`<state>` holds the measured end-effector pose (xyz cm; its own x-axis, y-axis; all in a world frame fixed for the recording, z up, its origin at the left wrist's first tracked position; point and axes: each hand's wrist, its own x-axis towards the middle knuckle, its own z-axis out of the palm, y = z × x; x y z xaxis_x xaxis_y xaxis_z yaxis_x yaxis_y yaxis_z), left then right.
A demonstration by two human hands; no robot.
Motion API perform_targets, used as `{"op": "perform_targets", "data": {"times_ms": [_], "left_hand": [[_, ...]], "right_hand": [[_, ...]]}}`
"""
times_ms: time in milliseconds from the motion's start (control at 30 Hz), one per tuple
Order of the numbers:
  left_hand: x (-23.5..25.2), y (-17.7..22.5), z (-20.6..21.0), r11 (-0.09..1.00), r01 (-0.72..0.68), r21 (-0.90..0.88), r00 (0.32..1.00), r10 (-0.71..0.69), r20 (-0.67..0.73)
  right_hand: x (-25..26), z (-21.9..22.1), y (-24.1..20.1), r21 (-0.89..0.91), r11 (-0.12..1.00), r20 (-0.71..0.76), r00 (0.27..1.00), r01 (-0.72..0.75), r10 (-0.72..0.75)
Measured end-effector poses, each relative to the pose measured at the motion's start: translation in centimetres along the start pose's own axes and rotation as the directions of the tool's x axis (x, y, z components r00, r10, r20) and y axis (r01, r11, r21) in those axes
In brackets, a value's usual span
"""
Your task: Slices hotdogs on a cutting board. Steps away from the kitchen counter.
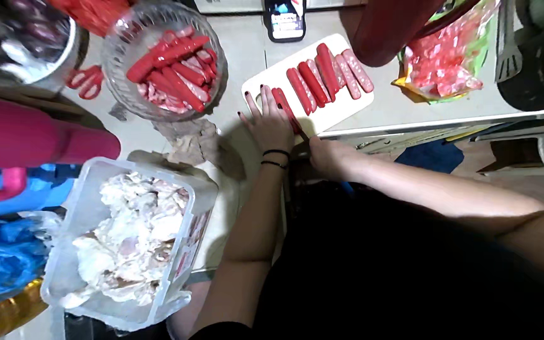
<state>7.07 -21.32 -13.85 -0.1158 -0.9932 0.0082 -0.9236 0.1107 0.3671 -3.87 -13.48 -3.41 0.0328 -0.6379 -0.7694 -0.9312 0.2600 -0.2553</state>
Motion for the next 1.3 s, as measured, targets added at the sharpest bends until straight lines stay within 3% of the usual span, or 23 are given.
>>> {"op": "perform_targets", "data": {"times_ms": [133,233,367,533,633,800,967,1167,1300], "left_hand": [[-1.4,-0.4,-0.6,0.996,-0.086,-0.034,0.996,0.086,-0.018],[-0.5,-0.9,1.1,0.997,-0.071,-0.022,0.995,0.069,-0.078],[-0.2,-0.6,0.8,1.000,-0.018,-0.017,0.999,0.018,-0.051],[-0.1,-0.6,0.8,1.000,-0.023,-0.019,0.999,0.022,-0.042],[-0.5,-0.8,0.7,0.999,-0.042,-0.034,0.998,0.041,-0.041],[-1.2,-0.4,0.1,0.991,-0.025,-0.134,0.999,0.019,-0.041],[-2.0,1.2,-1.7,0.991,0.043,-0.127,0.998,-0.050,-0.048],[-5.7,3.1,-1.0,0.997,-0.070,-0.042,0.998,0.070,-0.003],[-7.0,3.4,0.7,0.985,-0.172,0.018,0.984,0.171,0.051]], "right_hand": [[1.5,2.0,1.1,0.043,0.997,-0.110,0.992,0.064,-0.059],[2.2,1.3,0.8,0.050,0.998,-0.068,0.997,0.040,-0.037],[0.9,0.0,1.1,0.018,0.999,-0.008,0.999,0.032,-0.032],[-2.5,-1.3,4.1,-0.158,0.986,0.092,0.995,0.054,-0.040],[-3.3,-1.2,6.4,-0.169,0.979,0.114,0.989,0.116,-0.098],[-2.9,-0.3,8.1,-0.089,0.976,-0.138,0.968,0.199,-0.210],[-0.9,0.3,8.9,-0.020,0.983,-0.308,0.934,0.182,-0.179],[0.5,-0.5,12.0,0.184,0.958,-0.501,0.860,0.220,-0.102],[2.0,-2.9,15.8,0.166,0.984,-0.614,0.788,0.070,0.048]]}}
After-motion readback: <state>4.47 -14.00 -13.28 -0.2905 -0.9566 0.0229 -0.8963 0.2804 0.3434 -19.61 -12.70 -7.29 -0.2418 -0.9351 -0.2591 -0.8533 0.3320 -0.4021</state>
